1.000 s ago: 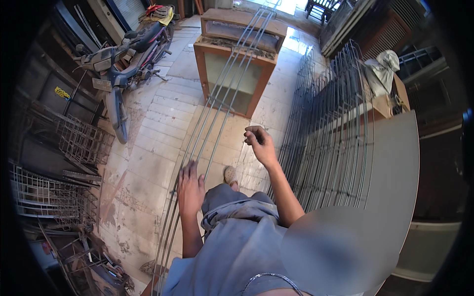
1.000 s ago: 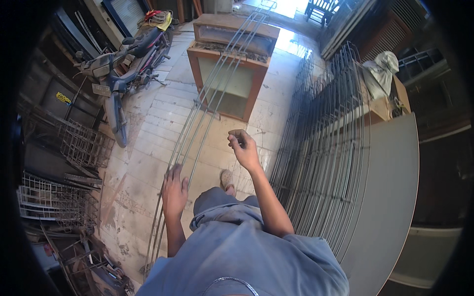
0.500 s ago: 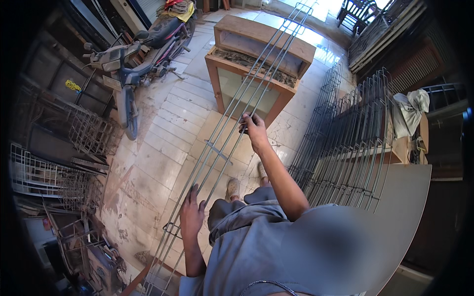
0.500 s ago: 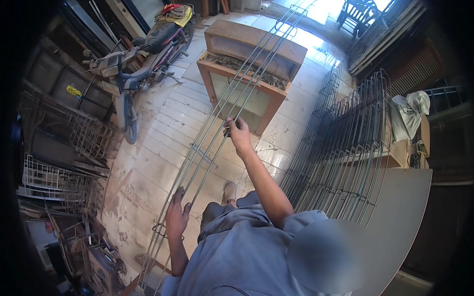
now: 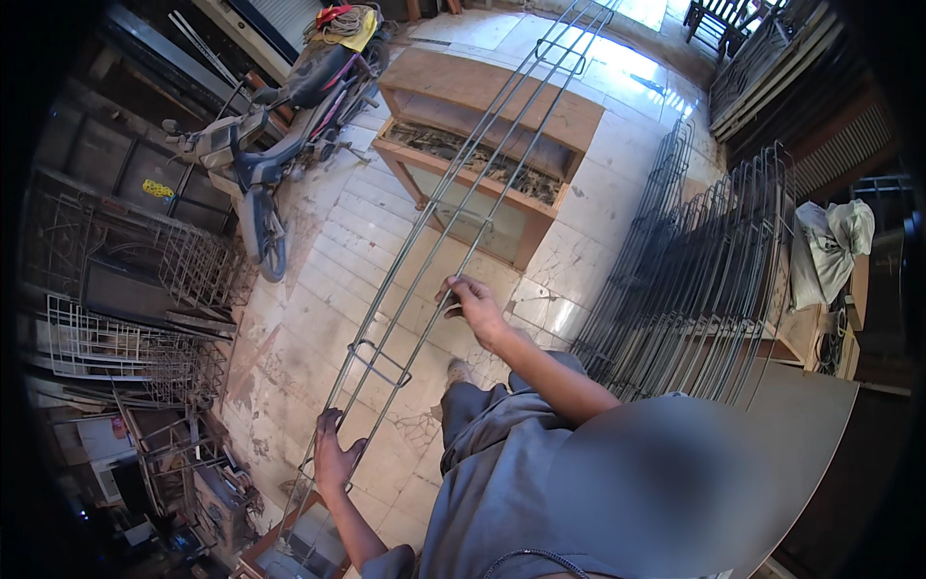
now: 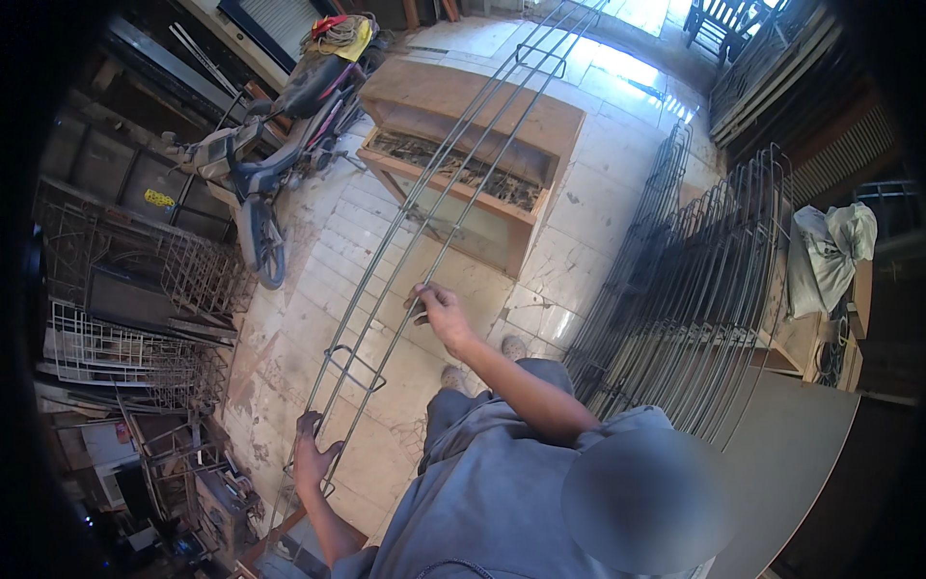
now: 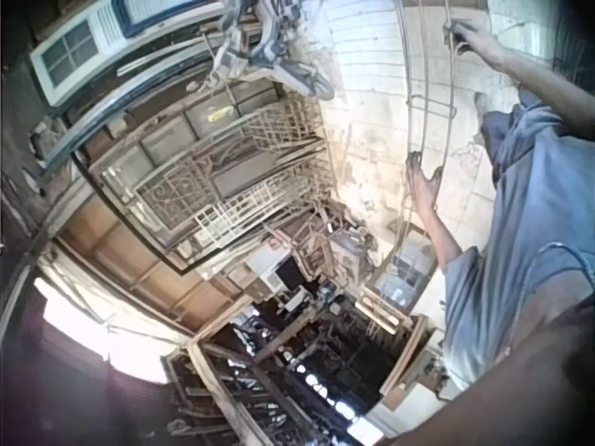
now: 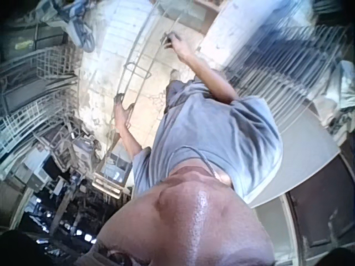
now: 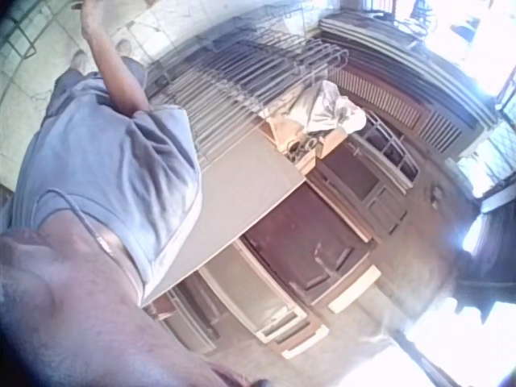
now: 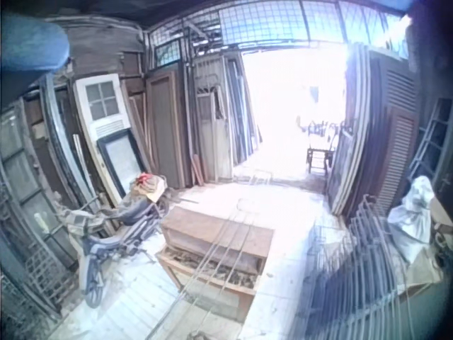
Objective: The person organizes several metal stirrups and slides them onto long metal bars to create a reinforcement structure.
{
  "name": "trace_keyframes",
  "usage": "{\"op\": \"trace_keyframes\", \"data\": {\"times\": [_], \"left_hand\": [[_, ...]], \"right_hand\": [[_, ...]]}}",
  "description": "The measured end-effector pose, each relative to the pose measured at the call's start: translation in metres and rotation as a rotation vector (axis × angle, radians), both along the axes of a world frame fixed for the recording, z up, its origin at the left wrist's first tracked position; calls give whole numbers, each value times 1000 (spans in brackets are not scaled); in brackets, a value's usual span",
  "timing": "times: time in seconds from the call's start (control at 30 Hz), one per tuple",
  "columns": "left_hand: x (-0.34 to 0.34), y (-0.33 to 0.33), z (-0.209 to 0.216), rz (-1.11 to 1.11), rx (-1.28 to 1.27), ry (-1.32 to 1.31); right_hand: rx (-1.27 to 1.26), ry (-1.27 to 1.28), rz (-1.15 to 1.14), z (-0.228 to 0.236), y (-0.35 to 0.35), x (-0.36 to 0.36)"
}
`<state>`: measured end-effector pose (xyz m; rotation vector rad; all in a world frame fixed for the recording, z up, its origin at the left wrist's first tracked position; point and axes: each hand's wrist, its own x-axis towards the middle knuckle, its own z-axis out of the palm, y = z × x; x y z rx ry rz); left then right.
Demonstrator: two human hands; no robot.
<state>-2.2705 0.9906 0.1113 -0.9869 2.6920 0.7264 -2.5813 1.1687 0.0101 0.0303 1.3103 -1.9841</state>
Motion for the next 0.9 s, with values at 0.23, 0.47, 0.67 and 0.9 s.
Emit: {"op": "trace_keyframes", "data": {"times": [0.23,0.47,0.67,0.9], "left_hand": [[-19,17,18,219,-90,-33],[-169,63,68,277,-253,468],[-376,118,46,-232,102,703],[-501,129,30,-361,308,660]], "right_hand": [[1,93,276,-6,23,-19],[-24,347,741,49,128,-101],[158,380,282,59,189,-203],[467,618,295,95,206,-299]]}}
